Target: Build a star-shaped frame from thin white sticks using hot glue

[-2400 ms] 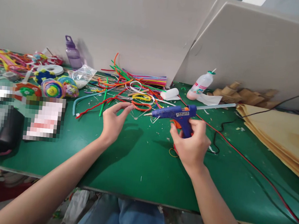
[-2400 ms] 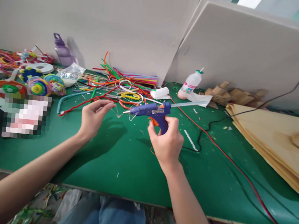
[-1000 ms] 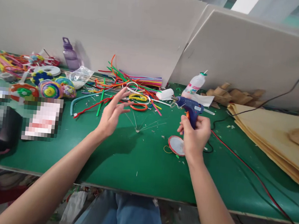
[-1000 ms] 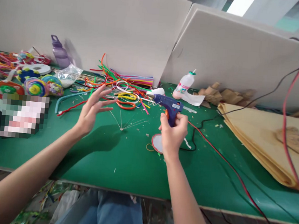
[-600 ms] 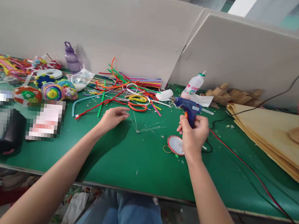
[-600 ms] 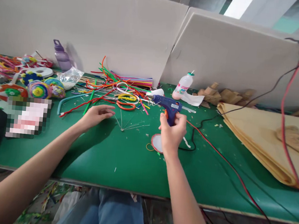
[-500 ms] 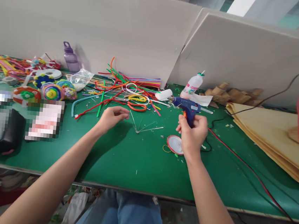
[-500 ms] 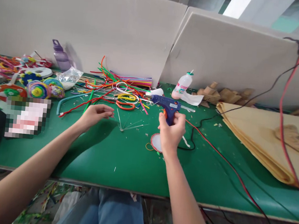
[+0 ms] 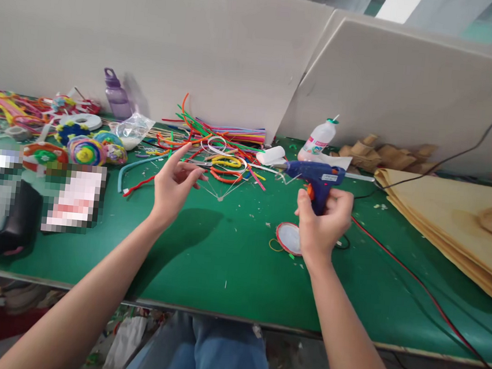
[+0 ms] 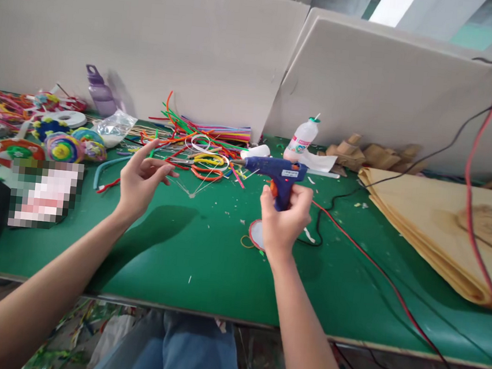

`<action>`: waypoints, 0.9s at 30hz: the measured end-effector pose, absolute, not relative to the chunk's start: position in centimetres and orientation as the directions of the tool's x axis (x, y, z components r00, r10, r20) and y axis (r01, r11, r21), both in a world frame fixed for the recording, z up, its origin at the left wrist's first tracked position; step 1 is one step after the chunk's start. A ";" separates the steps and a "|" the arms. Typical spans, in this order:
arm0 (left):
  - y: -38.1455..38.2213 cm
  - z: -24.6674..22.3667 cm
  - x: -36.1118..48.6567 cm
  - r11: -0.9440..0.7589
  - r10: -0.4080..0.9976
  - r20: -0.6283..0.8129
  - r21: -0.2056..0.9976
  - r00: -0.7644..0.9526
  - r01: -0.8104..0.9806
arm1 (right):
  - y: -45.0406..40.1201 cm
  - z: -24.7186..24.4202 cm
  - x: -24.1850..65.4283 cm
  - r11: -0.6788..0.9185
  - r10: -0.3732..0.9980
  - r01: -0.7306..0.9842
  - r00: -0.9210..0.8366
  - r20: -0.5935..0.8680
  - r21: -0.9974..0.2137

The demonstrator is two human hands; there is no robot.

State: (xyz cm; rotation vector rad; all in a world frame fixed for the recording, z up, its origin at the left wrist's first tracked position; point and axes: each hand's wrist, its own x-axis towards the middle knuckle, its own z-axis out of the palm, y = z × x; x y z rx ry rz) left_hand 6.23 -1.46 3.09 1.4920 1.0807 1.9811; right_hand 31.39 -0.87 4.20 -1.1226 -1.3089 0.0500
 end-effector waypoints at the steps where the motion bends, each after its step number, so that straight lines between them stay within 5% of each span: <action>1: -1.4 3.0 6.3 -0.602 0.727 0.602 0.790 -0.331 0.115 | -1.1 4.2 31.2 0.510 0.569 0.591 0.313 0.760 -0.625; 6: -1.5 2.8 6.6 -0.612 0.704 0.622 0.776 -0.343 0.151 | -1.6 3.3 30.8 0.490 0.466 0.827 0.017 0.885 -0.274; 12: -1.6 2.7 6.9 -0.622 0.697 0.639 0.764 -0.325 0.169 | -1.6 2.8 31.0 0.505 0.313 0.858 -0.282 0.907 0.093; 27: -1.7 2.8 7.0 -0.652 0.661 0.665 0.738 -0.347 0.173 | -1.9 3.2 31.1 0.511 0.279 0.838 -0.372 0.885 0.191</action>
